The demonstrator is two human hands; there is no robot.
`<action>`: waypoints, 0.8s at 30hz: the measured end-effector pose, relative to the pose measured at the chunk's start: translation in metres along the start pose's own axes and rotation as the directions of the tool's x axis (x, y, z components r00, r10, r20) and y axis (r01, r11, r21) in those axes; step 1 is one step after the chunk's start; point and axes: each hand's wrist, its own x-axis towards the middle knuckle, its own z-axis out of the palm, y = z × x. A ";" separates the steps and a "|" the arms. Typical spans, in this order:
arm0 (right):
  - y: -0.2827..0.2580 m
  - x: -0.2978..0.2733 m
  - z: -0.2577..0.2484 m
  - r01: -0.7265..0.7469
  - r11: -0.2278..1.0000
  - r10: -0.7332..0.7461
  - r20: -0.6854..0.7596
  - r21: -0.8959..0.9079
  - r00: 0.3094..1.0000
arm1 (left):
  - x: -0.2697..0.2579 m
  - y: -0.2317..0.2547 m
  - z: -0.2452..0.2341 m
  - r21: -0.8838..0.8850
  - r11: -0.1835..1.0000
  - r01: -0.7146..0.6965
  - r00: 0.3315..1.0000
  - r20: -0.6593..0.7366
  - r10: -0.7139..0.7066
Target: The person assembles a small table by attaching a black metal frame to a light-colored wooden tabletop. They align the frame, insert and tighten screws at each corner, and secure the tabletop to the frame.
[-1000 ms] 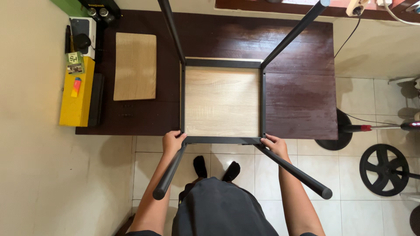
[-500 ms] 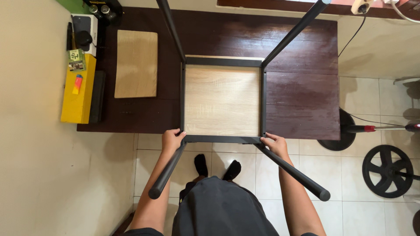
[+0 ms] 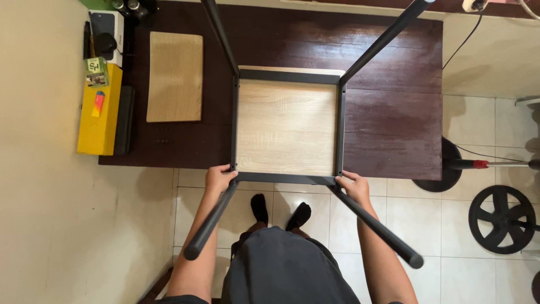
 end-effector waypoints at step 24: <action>0.008 0.008 -0.006 -0.087 0.986 0.078 0.064 0.145 0.995 | -0.005 0.015 0.003 0.214 0.941 -0.261 0.955 -0.081 0.284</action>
